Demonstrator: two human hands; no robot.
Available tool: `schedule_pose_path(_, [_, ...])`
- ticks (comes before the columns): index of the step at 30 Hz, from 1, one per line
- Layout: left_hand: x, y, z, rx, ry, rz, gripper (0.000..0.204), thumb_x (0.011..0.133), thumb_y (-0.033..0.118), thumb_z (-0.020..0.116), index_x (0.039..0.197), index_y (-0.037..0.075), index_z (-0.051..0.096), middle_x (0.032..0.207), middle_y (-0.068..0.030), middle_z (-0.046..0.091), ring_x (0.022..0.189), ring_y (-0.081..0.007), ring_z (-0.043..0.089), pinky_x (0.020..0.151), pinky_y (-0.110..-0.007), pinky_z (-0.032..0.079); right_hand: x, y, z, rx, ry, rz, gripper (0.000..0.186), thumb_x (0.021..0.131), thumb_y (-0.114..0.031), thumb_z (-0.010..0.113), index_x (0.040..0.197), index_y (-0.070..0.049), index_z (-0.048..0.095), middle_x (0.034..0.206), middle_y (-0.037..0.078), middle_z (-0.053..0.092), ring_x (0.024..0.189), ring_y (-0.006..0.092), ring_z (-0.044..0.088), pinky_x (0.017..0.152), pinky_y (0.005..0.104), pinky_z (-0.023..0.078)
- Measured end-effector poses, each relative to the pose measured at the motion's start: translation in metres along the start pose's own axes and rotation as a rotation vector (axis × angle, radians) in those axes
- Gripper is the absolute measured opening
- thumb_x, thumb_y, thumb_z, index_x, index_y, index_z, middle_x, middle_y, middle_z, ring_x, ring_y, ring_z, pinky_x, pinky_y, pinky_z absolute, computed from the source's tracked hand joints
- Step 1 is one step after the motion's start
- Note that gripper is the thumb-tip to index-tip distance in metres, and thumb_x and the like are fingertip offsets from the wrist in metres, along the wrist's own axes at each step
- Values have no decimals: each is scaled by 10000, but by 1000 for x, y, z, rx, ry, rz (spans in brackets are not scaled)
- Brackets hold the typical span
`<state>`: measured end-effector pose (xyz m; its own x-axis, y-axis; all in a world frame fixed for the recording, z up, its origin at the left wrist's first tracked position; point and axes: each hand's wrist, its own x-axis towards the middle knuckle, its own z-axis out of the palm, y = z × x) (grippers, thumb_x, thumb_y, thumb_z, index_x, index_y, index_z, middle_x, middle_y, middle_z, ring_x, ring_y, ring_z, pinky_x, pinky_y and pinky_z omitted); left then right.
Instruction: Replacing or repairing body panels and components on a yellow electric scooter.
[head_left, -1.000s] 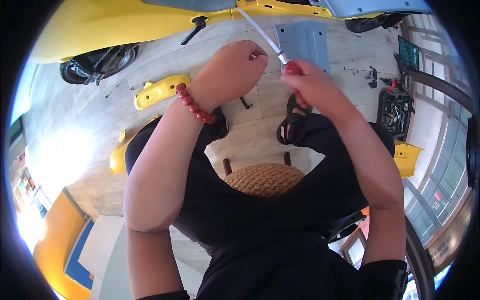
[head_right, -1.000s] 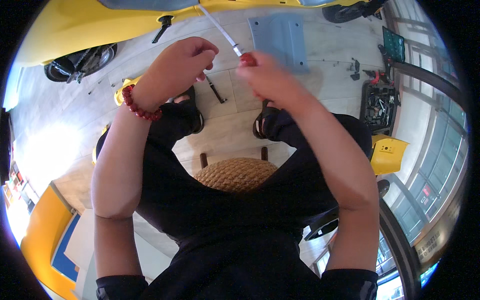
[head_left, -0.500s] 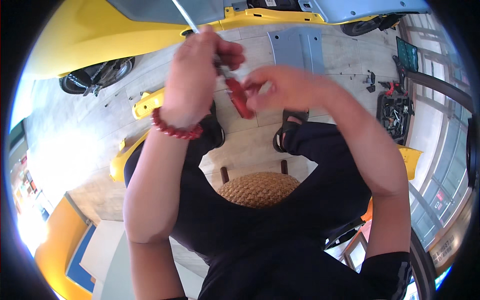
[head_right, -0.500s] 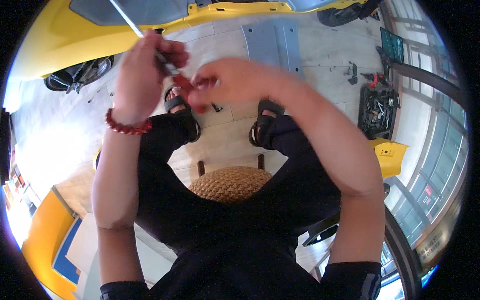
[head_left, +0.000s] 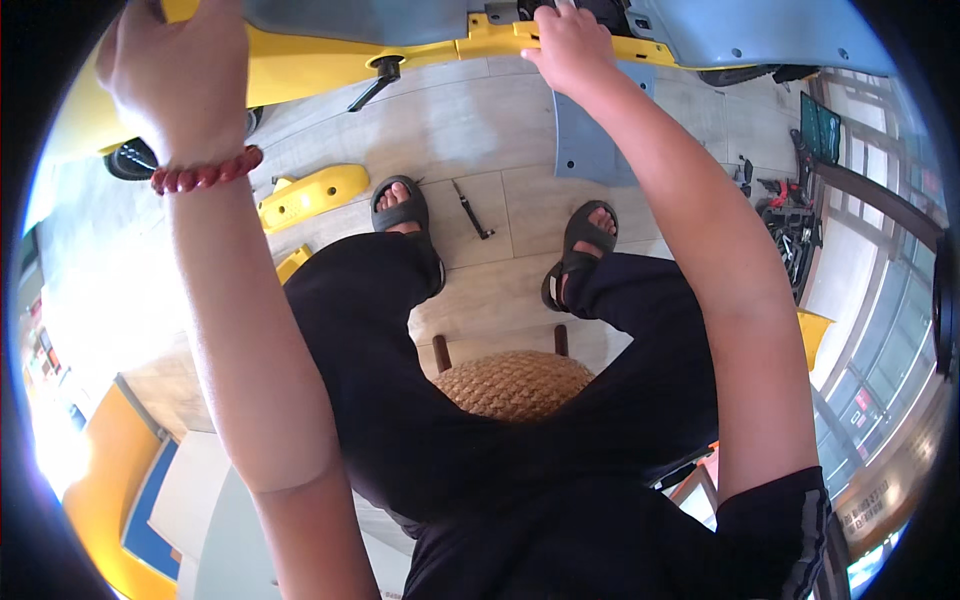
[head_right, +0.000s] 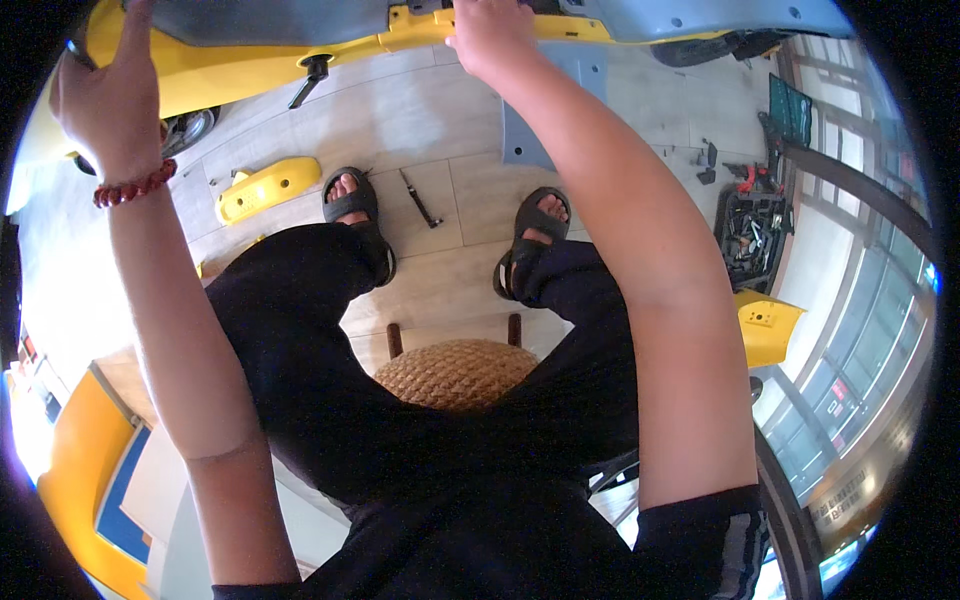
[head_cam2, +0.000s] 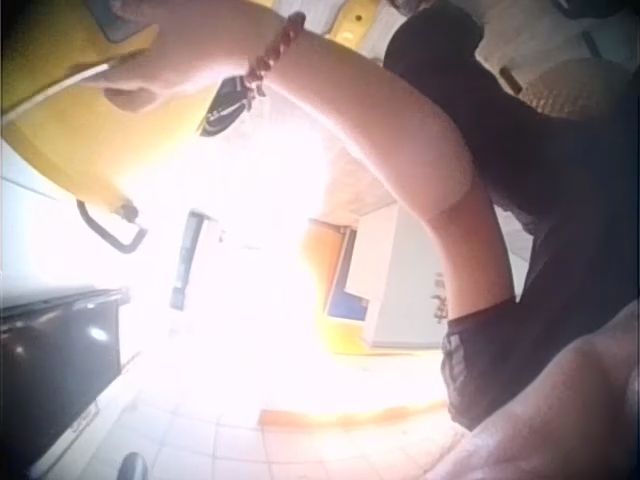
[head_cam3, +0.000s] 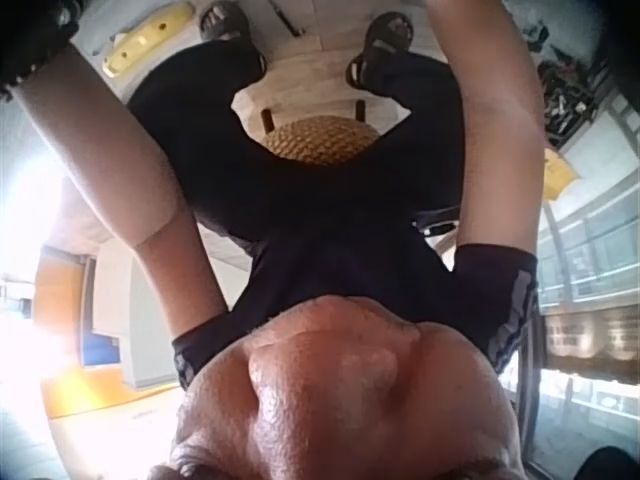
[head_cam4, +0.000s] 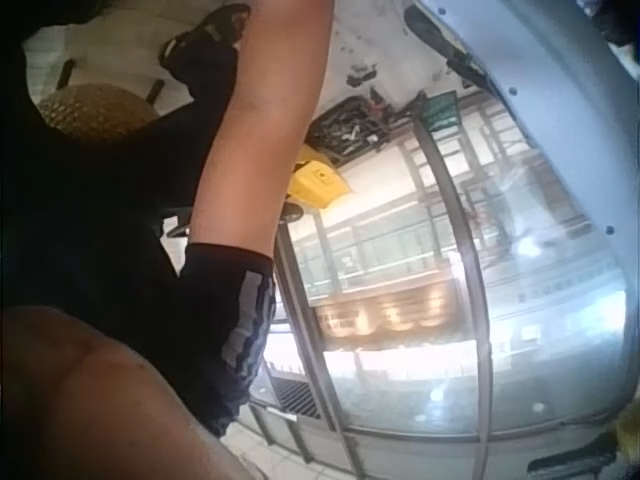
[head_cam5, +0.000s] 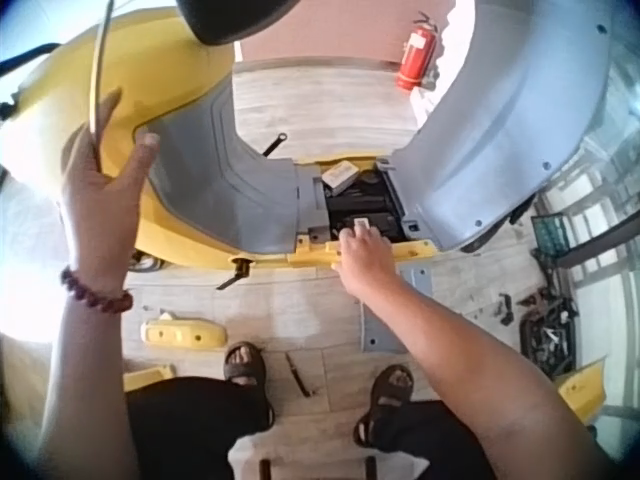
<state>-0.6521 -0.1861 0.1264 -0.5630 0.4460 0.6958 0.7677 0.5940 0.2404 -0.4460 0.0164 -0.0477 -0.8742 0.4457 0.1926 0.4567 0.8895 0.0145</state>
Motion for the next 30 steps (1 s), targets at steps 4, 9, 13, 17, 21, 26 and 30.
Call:
schedule_pose_path(4, [-13, 10, 10, 156, 105, -31, 509, 787, 111, 745, 1274, 156, 604, 1178, -154, 581, 1106, -264, 573, 950, -388, 487, -13, 12, 12, 133, -243, -26, 318, 824, -305, 703, 961, -69, 539, 974, 112, 638, 948, 317, 619, 780, 480, 453])
schedule_pose_path(9, [-20, 22, 15, 43, 54, -123, 550, 824, 125, 709, 1343, 130, 527, 1133, -167, 608, 1066, -279, 587, 941, -380, 474, -14, 13, 12, 159, -193, -75, 318, 812, -298, 709, 953, -71, 537, 909, 98, 655, 892, 324, 635, 738, 487, 448])
schedule_pose_path(13, [-14, 9, 17, 54, 28, -135, 632, 762, 549, 702, 1115, 26, 662, 1110, -216, 651, 1054, -359, 618, 920, -423, 476, -18, 8, 13, 144, -135, -27, 311, 792, -287, 726, 927, -76, 540, 876, 105, 659, 856, 320, 640, 726, 462, 452])
schedule_pose_path(17, [-18, -8, 23, 89, -49, -208, 670, 774, 536, 689, 1201, 24, 616, 1174, -200, 620, 1095, -369, 597, 940, -422, 468, -25, 7, 14, 172, -57, -51, 307, 782, -255, 734, 920, -75, 527, 858, 95, 644, 860, 321, 629, 747, 457, 452])
schedule_pose_path(21, [-20, -16, 25, 174, -117, -150, 656, 794, 539, 655, 1218, 41, 610, 1161, -204, 629, 1083, -348, 610, 911, -429, 488, -23, 9, 15, 192, -50, -31, 330, 779, -248, 735, 967, -70, 530, 900, 93, 629, 897, 301, 613, 780, 444, 448])
schedule_pose_path(26, [-18, -17, 24, 200, -107, -135, 676, 803, 523, 633, 1289, 58, 569, 1173, -192, 631, 1082, -357, 611, 912, -440, 489, -45, 23, 12, 205, 328, -86, 343, 766, -218, 731, 1026, -57, 575, 974, 116, 603, 921, 302, 583, 854, 436, 447])
schedule_pose_path(30, [-18, -12, 21, 71, -106, -148, 627, 802, 476, 666, 1298, 104, 576, 1172, -153, 642, 1094, -341, 609, 936, -431, 469, -62, 45, 17, 522, 425, 673, 380, 811, -285, 717, 1022, -3, 574, 1009, 135, 590, 929, 282, 589, 807, 426, 472])
